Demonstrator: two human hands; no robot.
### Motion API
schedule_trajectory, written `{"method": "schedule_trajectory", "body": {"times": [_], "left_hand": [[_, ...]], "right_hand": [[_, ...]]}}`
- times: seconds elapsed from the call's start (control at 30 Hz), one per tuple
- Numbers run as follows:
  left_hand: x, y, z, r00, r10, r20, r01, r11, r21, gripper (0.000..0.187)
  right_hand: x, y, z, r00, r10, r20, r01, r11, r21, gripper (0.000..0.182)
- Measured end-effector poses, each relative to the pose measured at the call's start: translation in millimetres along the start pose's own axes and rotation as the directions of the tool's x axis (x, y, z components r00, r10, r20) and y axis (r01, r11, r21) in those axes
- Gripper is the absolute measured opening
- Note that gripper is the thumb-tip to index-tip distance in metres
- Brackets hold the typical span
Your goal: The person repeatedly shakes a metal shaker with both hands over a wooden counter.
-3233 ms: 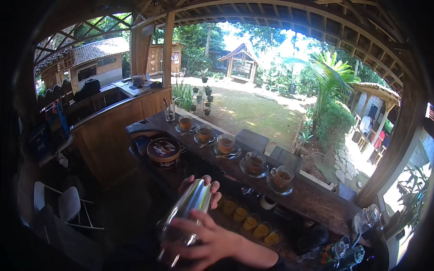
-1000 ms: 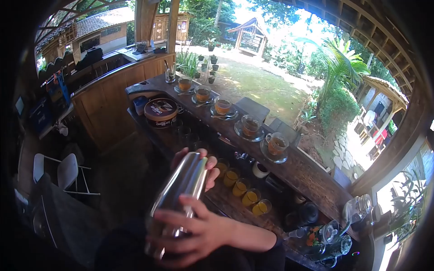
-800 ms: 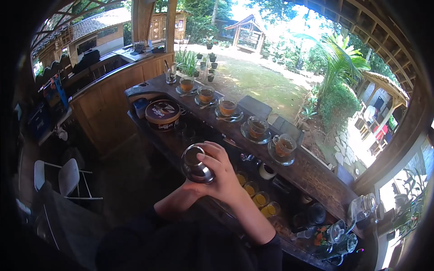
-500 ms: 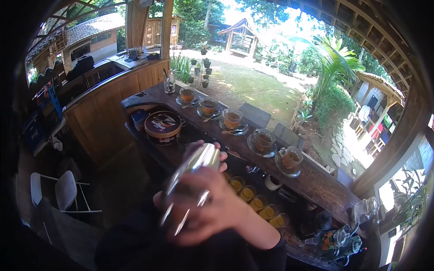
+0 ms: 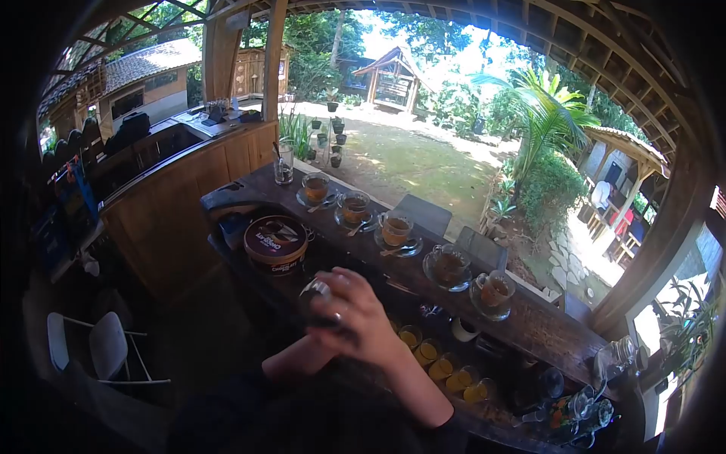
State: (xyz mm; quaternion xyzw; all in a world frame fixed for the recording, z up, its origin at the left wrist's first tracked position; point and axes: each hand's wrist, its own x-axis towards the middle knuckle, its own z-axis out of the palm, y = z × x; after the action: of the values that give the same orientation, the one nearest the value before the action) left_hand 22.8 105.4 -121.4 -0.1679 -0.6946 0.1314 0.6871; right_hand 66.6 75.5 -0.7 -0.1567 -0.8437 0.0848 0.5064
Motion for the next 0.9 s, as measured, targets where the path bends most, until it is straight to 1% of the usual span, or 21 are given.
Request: {"method": "schedule_trajectory", "body": {"times": [0.03,0.07,0.1,0.17,0.2,0.27,0.33,0.37,0.4,0.47,0.5,0.53,0.57,0.6,0.63,0.67,0.73,0.8,0.83,0.87,0.9], "left_hand": [[5.1,-14.8,28.8,0.846,0.328,-0.420,-0.104,0.875,0.473,0.040],[12.1,-20.6,52.2,0.464,0.711,-0.528,0.076,0.562,0.824,0.038],[18.0,-16.0,64.9,0.471,0.706,-0.529,0.085,0.561,0.823,0.038],[24.4,-9.6,77.3,0.495,0.493,-0.716,0.360,0.633,0.685,0.041],[37.8,-12.0,77.7,0.568,0.420,-0.708,0.450,0.562,0.694,0.044],[65.1,-35.2,73.2,0.719,0.321,-0.616,0.465,0.435,0.771,0.043],[52.1,-24.9,71.7,0.645,0.419,-0.639,0.473,0.437,0.765,0.042],[40.0,-32.7,70.6,0.549,0.537,-0.641,0.361,0.539,0.761,0.042],[27.4,-40.5,68.6,0.434,0.631,-0.644,0.232,0.612,0.756,0.041],[4.0,-29.3,49.0,0.540,0.708,-0.454,0.203,0.414,0.887,0.040],[-3.5,-25.7,47.9,0.632,0.580,-0.513,0.197,0.521,0.831,0.041],[5.1,-30.1,47.4,0.718,0.430,-0.547,0.206,0.619,0.758,0.042],[13.2,-36.2,54.9,0.634,0.354,-0.688,0.360,0.652,0.667,0.044],[32.1,-51.4,60.2,0.391,0.619,-0.681,0.356,0.581,0.732,0.044],[45.7,-61.2,53.0,0.571,0.501,-0.651,0.450,0.472,0.758,0.044],[56.3,-68.1,43.1,0.712,0.337,-0.617,0.517,0.343,0.784,0.043],[57.0,-69.5,28.2,0.764,0.251,-0.595,0.535,0.271,0.800,0.043],[35.4,-59.5,17.2,0.457,0.601,-0.656,0.527,0.412,0.744,0.043],[33.9,-96.0,6.3,0.338,0.798,-0.499,0.376,0.372,0.849,0.041],[17.5,-91.3,-6.1,0.336,0.795,-0.505,0.373,0.380,0.846,0.041],[-1.0,-76.0,-18.6,0.419,0.751,-0.511,0.387,0.361,0.848,0.039]], "right_hand": [[-5.8,8.0,3.2,0.997,0.072,-0.024,-0.071,0.995,0.064,0.044],[-9.6,12.4,5.0,0.989,0.140,-0.050,-0.133,0.983,0.127,0.044],[-6.7,2.8,4.4,0.999,-0.036,-0.018,0.037,0.996,0.082,0.044],[7.3,-37.6,-11.8,0.917,-0.342,0.205,0.362,0.930,-0.068,0.049],[7.5,-57.8,-10.3,0.885,-0.429,0.180,0.451,0.887,-0.098,0.052],[-3.5,-73.3,-14.9,0.846,-0.506,0.168,0.518,0.855,-0.035,0.051],[-2.9,-56.2,-12.7,0.828,-0.560,0.009,0.560,0.828,-0.022,0.051],[-9.4,-30.5,4.0,0.823,-0.554,-0.127,0.554,0.831,-0.037,0.052],[-15.0,-26.4,-15.3,0.952,-0.299,0.066,0.290,0.951,0.109,0.050],[-24.9,-7.1,-2.0,0.978,0.121,-0.169,-0.081,0.970,0.228,0.051],[-25.4,-14.4,-7.4,0.978,0.111,-0.177,-0.069,0.972,0.227,0.051],[-24.0,-26.4,-18.2,0.989,-0.087,-0.121,0.107,0.979,0.173,0.051],[-22.3,-37.9,-28.7,0.961,-0.272,-0.045,0.276,0.952,0.134,0.051],[-17.2,-49.4,-26.6,0.837,-0.545,-0.047,0.547,0.834,0.070,0.044],[-17.9,-79.4,-39.2,0.791,-0.611,0.044,0.612,0.791,-0.012,0.041],[-30.9,-101.4,-56.2,0.857,-0.461,0.231,0.454,0.887,0.086,0.037],[-45.0,-101.8,-61.5,0.883,-0.440,0.162,0.439,0.897,0.042,0.020],[-37.5,-71.6,-59.8,0.833,-0.553,-0.022,0.551,0.833,-0.060,0.023],[-53.6,-48.6,-63.8,0.949,-0.314,0.019,0.314,0.949,0.035,0.043],[-62.4,-36.9,-63.7,0.989,-0.129,-0.073,0.130,0.992,0.006,0.059],[-73.1,-31.8,-65.3,0.987,-0.010,-0.163,0.023,0.997,0.077,0.055]]}}
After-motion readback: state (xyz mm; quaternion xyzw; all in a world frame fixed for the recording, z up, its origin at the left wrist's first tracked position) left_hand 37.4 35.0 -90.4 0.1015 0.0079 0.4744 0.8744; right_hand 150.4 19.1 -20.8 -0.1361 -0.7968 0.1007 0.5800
